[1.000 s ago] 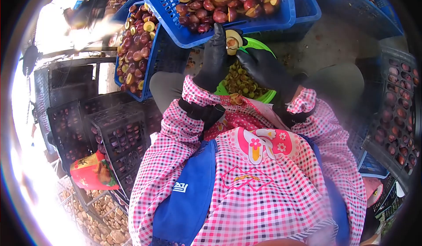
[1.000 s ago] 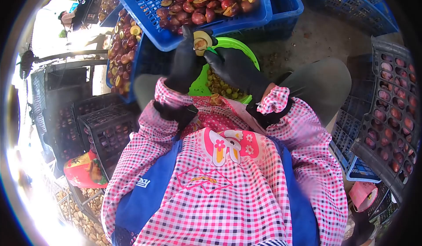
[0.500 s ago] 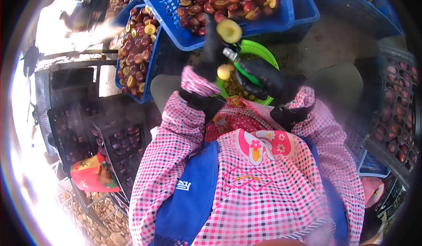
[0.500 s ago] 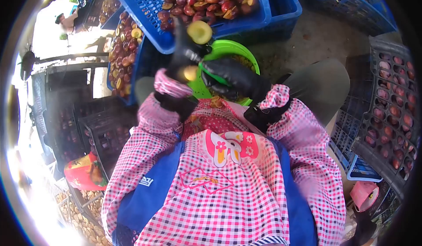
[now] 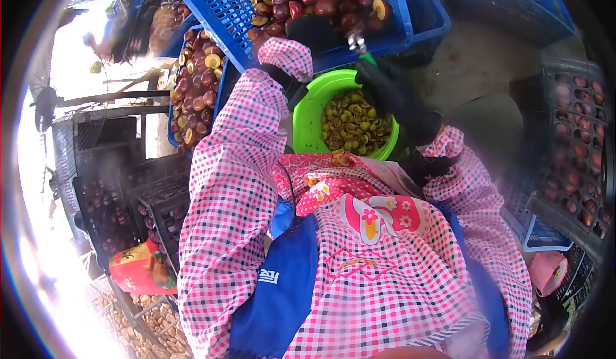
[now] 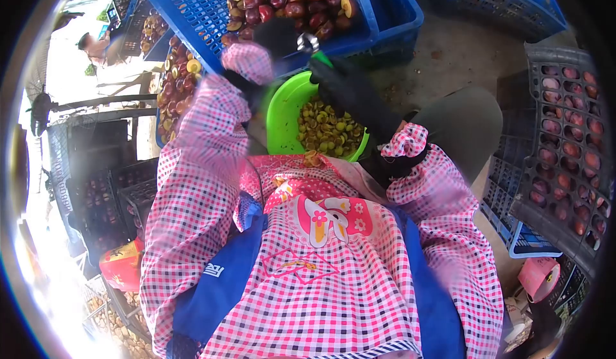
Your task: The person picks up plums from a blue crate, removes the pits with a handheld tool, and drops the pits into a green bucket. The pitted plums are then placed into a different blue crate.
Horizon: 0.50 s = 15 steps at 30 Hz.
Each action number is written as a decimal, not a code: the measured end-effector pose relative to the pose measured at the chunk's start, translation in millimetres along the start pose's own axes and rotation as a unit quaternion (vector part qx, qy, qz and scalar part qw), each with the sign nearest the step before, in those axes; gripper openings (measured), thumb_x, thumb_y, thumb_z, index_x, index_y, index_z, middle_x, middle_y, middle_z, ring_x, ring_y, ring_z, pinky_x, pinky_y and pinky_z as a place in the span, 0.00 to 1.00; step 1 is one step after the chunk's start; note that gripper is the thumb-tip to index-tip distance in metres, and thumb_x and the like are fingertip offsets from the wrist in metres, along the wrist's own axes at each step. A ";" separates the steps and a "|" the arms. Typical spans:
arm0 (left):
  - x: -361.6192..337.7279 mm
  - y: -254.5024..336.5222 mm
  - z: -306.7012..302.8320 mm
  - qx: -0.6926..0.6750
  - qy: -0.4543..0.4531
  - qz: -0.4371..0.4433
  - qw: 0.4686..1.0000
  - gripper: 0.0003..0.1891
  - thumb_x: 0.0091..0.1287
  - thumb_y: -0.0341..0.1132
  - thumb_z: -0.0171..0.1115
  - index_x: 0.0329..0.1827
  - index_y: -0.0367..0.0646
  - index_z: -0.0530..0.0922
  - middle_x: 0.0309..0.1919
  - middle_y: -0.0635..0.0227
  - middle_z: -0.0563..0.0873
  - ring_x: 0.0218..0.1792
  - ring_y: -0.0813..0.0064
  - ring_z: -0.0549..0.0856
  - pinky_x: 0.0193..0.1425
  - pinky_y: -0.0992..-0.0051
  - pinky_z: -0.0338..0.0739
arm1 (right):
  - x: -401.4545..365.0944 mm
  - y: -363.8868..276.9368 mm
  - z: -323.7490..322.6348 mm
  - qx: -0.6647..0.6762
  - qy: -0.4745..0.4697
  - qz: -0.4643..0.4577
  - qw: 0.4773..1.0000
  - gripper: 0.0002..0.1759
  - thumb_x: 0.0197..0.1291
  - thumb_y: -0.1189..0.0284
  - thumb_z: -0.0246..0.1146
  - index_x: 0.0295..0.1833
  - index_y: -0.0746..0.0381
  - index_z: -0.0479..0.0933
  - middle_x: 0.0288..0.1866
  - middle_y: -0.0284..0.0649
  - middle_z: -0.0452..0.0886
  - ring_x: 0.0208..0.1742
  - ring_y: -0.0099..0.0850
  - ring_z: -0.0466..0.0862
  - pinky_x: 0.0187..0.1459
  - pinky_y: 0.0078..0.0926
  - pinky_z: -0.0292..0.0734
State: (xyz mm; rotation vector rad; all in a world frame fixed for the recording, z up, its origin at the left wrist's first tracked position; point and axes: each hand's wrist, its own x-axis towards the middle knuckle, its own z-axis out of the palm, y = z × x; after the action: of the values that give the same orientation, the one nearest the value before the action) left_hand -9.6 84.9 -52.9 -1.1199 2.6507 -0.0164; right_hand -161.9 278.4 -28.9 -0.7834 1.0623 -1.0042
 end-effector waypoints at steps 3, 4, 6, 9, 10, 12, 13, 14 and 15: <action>-15.0 18.0 -6.2 -0.064 0.047 -0.057 0.995 0.14 0.62 0.46 0.61 0.43 0.49 0.85 0.40 0.58 0.85 0.42 0.59 0.86 0.44 0.60 0.80 | -4.1 -10.4 2.9 0.058 0.074 -0.076 0.993 0.21 0.70 0.52 0.54 0.38 0.60 0.74 0.21 0.29 0.72 0.14 0.17 0.67 0.17 0.18 0.63; -20.2 15.8 -1.0 -0.077 0.089 -0.032 0.993 0.15 0.63 0.44 0.61 0.45 0.45 0.85 0.39 0.58 0.85 0.41 0.60 0.86 0.43 0.61 0.80 | -3.2 -10.4 2.4 0.058 0.077 -0.076 0.993 0.21 0.70 0.52 0.54 0.38 0.60 0.74 0.21 0.29 0.72 0.14 0.17 0.67 0.17 0.18 0.63; -16.5 1.0 0.8 -0.297 0.016 -0.125 0.947 0.21 0.58 0.46 0.65 0.48 0.40 0.79 0.35 0.60 0.87 0.36 0.61 0.87 0.40 0.64 0.81 | 0.7 -8.0 1.1 0.089 0.122 -0.096 0.984 0.20 0.71 0.53 0.54 0.39 0.60 0.74 0.22 0.30 0.74 0.15 0.17 0.69 0.18 0.18 0.64; -69.2 23.3 -23.5 -0.603 0.169 0.058 0.777 0.20 0.63 0.42 0.59 0.54 0.40 0.77 0.41 0.62 0.85 0.37 0.65 0.86 0.38 0.69 0.81 | 6.1 1.5 -5.9 0.137 0.152 -0.155 0.967 0.18 0.72 0.56 0.54 0.42 0.62 0.75 0.25 0.29 0.75 0.19 0.16 0.71 0.21 0.16 0.66; -74.2 22.2 -4.3 -0.887 0.027 -0.034 0.460 0.17 0.68 0.37 0.52 0.56 0.39 0.76 0.46 0.63 0.83 0.42 0.71 0.85 0.37 0.72 0.80 | 10.2 2.9 -5.9 0.136 0.151 -0.156 0.967 0.18 0.72 0.56 0.54 0.42 0.62 0.75 0.25 0.29 0.75 0.19 0.16 0.71 0.21 0.16 0.66; -92.7 54.9 -14.7 -0.841 0.022 0.004 0.541 0.17 0.70 0.36 0.48 0.57 0.38 0.76 0.51 0.62 0.82 0.49 0.73 0.82 0.46 0.75 0.78 | 15.6 5.9 -1.6 0.114 0.189 -0.206 0.953 0.16 0.72 0.60 0.54 0.47 0.63 0.76 0.29 0.27 0.76 0.23 0.14 0.71 0.25 0.15 0.67; -97.7 66.0 -3.5 -0.779 0.055 0.010 0.624 0.18 0.72 0.38 0.47 0.58 0.38 0.75 0.53 0.62 0.82 0.50 0.74 0.82 0.50 0.76 0.77 | 13.9 7.2 -1.1 0.111 0.191 -0.203 0.954 0.16 0.72 0.60 0.54 0.47 0.63 0.76 0.29 0.27 0.76 0.23 0.14 0.71 0.25 0.15 0.67; -110.6 83.0 -20.2 -0.641 0.108 -0.006 0.760 0.22 0.76 0.44 0.46 0.61 0.37 0.74 0.55 0.63 0.81 0.52 0.72 0.81 0.58 0.74 0.74 | 11.4 7.9 0.4 0.105 0.164 -0.186 0.963 0.15 0.72 0.61 0.54 0.48 0.62 0.76 0.30 0.27 0.77 0.23 0.14 0.71 0.26 0.15 0.66; -115.3 96.1 -31.3 -0.643 0.107 -0.008 0.758 0.22 0.76 0.44 0.46 0.61 0.37 0.74 0.55 0.63 0.81 0.52 0.72 0.81 0.58 0.74 0.74 | 9.8 7.5 1.5 0.097 0.134 -0.170 0.971 0.14 0.72 0.62 0.55 0.49 0.61 0.76 0.30 0.27 0.77 0.24 0.13 0.70 0.26 0.15 0.66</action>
State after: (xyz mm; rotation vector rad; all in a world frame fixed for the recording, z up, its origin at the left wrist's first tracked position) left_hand -7.8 230.9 -6.2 -1.4413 2.6548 2.0306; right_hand -156.9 272.0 -38.4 -0.6933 1.0570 -1.5181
